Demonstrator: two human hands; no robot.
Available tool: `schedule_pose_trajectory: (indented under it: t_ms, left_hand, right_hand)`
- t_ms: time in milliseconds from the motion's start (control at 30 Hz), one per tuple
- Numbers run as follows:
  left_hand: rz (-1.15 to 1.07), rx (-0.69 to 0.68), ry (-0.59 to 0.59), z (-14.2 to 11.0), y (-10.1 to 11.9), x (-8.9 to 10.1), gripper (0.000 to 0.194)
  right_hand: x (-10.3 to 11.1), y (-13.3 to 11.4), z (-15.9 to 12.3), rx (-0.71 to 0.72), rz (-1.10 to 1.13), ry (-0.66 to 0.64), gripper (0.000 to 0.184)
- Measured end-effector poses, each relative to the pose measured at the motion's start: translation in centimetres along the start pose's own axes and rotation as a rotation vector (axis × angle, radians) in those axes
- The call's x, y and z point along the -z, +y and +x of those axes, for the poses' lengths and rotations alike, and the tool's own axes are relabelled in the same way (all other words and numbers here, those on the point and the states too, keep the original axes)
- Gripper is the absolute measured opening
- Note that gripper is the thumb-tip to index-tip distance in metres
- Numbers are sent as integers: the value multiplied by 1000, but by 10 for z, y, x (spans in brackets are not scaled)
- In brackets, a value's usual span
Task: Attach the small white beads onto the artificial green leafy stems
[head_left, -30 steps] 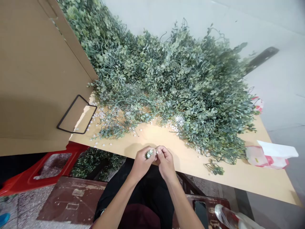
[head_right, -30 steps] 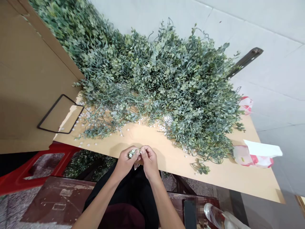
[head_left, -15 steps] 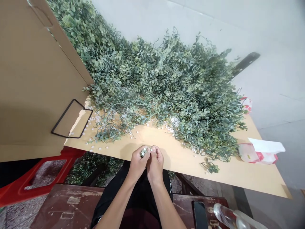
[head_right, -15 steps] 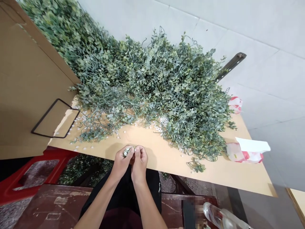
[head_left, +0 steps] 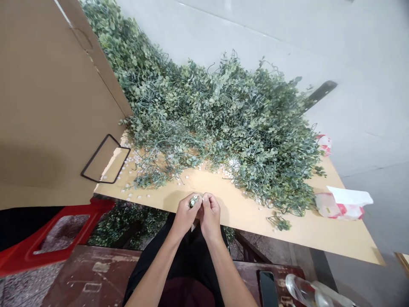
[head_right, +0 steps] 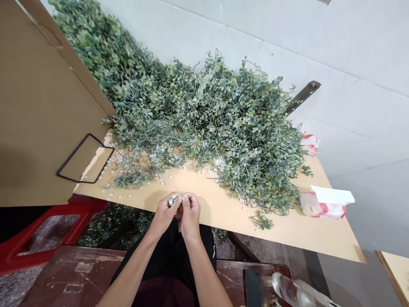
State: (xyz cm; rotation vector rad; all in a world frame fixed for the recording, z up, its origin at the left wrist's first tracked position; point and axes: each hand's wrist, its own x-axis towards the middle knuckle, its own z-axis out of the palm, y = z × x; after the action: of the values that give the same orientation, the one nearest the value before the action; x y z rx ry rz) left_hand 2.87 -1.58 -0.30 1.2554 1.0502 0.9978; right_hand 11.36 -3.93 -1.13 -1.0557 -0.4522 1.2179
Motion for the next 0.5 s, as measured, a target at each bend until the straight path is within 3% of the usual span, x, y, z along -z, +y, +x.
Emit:
schedule_pose_trajectory:
  t_ms: [167, 500]
  left_hand:
    - [-48, 0, -18, 0, 1, 5, 32]
    - [-121, 16, -65, 0, 1, 8, 39]
  right_hand:
    - [7, -4, 7, 28, -88, -90, 21]
    - [10, -6, 4, 45, -82, -48, 21]
